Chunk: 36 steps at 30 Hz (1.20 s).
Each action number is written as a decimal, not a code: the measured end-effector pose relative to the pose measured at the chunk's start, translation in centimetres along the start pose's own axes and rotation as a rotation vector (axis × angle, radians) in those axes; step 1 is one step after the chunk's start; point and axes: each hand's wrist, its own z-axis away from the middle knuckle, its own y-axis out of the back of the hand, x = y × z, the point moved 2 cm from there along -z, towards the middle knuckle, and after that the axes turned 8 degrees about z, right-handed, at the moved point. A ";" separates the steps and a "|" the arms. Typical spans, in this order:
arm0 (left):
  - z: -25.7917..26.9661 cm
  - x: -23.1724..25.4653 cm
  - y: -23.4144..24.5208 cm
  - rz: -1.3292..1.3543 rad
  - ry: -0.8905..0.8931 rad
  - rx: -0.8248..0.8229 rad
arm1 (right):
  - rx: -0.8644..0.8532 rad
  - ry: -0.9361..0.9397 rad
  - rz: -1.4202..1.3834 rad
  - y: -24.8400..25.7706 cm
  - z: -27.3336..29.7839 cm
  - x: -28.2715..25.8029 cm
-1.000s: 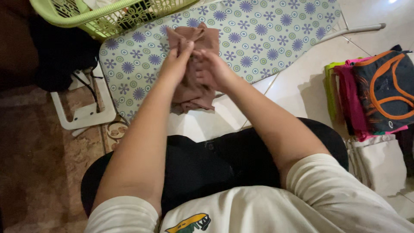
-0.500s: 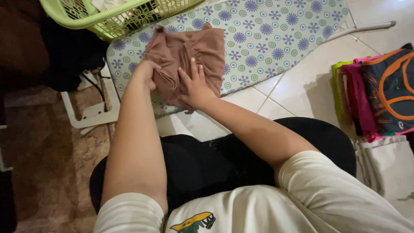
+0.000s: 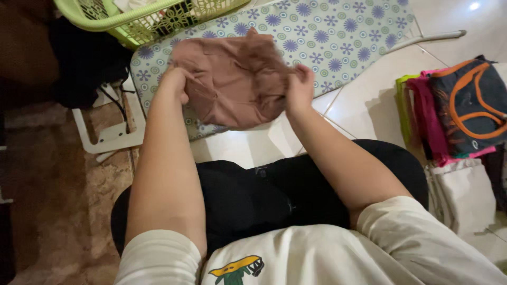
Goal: The person folds several items of clothing including a brown pair of shorts, white t-shirts, and a colorful patterned top, and places them into a dresser drawer.
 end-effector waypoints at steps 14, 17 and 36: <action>7.6 -9.4 -14.2 -1.542 -0.724 -0.280 | -0.410 -0.783 -0.108 6.0 -2.7 -1.9; 6.9 -8.6 -13.0 -1.500 -0.872 -0.241 | -0.469 -0.864 -0.017 6.3 -2.9 -2.3; 7.9 -3.5 -9.8 -0.900 -0.181 -0.016 | -0.794 -0.396 -0.015 -5.6 0.1 -2.8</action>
